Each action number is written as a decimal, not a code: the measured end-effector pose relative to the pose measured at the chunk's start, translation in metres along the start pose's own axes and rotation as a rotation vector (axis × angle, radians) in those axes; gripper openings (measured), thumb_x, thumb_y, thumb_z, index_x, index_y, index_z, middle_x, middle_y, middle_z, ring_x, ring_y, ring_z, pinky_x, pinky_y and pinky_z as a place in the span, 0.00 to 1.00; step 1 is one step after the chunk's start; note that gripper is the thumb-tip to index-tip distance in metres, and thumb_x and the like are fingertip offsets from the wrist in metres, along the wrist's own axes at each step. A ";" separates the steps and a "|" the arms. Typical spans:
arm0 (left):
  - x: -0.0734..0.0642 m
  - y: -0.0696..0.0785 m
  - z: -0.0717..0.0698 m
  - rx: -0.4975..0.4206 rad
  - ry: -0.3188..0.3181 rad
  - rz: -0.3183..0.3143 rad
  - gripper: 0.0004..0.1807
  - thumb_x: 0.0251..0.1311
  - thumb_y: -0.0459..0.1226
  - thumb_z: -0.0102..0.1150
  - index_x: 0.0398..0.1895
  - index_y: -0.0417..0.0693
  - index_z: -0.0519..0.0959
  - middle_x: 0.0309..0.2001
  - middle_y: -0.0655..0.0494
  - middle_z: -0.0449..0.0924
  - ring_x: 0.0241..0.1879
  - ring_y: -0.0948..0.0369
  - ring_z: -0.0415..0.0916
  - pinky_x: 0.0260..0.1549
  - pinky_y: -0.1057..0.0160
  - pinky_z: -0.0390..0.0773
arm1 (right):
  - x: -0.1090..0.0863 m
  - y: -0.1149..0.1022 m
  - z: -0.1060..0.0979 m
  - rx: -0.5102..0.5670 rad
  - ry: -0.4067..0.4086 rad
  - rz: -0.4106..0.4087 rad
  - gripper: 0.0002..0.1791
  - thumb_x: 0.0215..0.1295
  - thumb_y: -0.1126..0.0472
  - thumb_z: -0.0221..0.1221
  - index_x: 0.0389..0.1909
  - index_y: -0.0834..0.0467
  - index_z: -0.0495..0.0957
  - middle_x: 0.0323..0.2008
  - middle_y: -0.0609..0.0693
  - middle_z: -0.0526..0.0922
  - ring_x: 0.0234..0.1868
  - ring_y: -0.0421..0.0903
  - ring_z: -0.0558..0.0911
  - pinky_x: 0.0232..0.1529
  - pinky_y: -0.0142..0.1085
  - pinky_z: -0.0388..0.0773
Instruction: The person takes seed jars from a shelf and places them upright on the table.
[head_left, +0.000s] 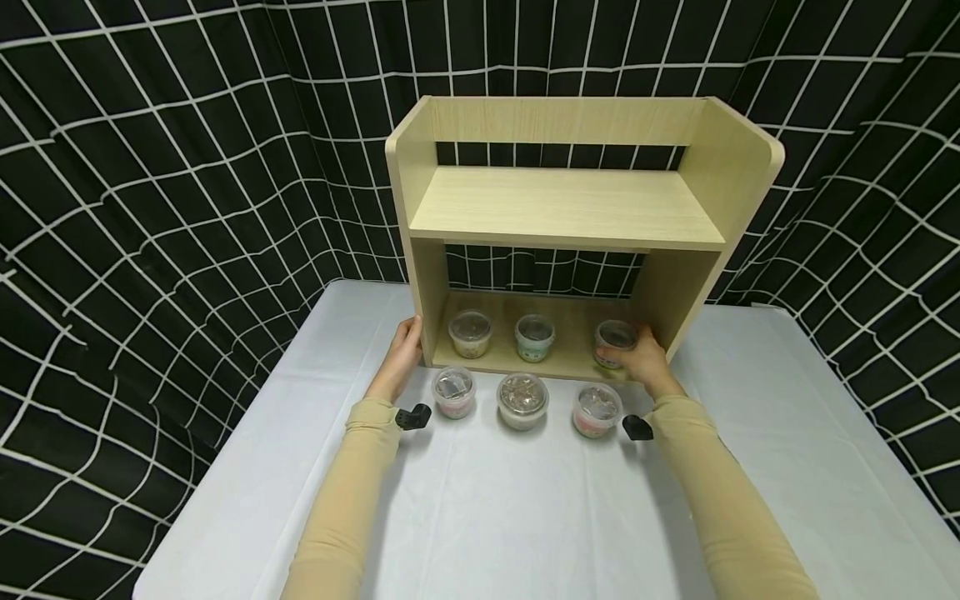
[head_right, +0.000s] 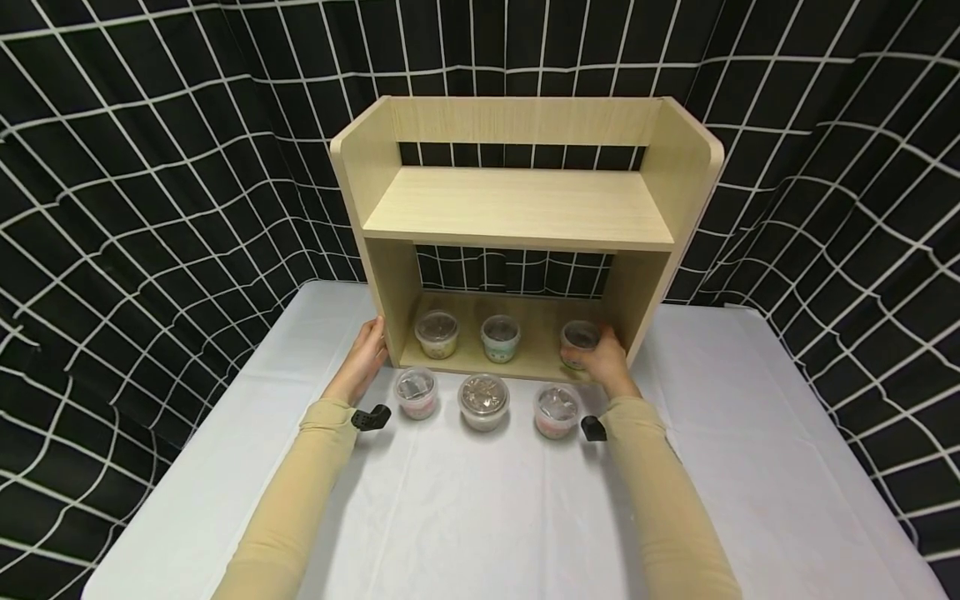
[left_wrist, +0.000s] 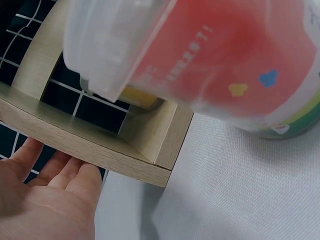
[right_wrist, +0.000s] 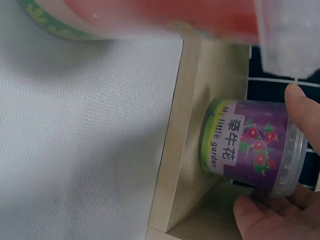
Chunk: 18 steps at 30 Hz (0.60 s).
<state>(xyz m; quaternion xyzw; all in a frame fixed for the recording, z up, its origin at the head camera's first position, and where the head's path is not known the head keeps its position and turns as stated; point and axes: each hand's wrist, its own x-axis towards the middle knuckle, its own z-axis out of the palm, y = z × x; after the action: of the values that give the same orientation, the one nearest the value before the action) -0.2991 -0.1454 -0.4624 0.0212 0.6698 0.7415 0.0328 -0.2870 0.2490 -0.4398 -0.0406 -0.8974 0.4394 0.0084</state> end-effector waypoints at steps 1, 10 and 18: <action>0.000 0.000 0.000 -0.001 0.001 0.000 0.31 0.69 0.55 0.35 0.65 0.44 0.53 0.63 0.44 0.55 0.64 0.52 0.54 0.64 0.57 0.49 | 0.000 0.000 0.000 0.001 -0.002 -0.002 0.50 0.54 0.55 0.67 0.67 0.69 0.46 0.60 0.73 0.60 0.61 0.68 0.59 0.61 0.55 0.57; 0.001 -0.001 0.000 -0.025 -0.007 0.004 0.29 0.70 0.54 0.35 0.64 0.43 0.53 0.64 0.41 0.55 0.64 0.50 0.55 0.64 0.57 0.51 | 0.001 0.002 -0.003 -0.016 -0.008 -0.011 0.49 0.54 0.53 0.66 0.66 0.69 0.47 0.59 0.74 0.62 0.60 0.69 0.60 0.60 0.56 0.57; 0.001 0.000 0.000 -0.004 -0.004 -0.003 0.31 0.69 0.55 0.35 0.64 0.44 0.53 0.64 0.42 0.55 0.65 0.51 0.54 0.64 0.57 0.51 | 0.001 0.001 -0.002 0.016 0.002 -0.016 0.48 0.54 0.55 0.67 0.65 0.70 0.49 0.58 0.72 0.62 0.60 0.68 0.61 0.60 0.55 0.58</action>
<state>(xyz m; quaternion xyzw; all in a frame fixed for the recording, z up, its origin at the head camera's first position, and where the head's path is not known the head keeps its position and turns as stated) -0.3006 -0.1454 -0.4623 0.0218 0.6681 0.7429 0.0352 -0.2874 0.2515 -0.4397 -0.0335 -0.8942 0.4463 0.0132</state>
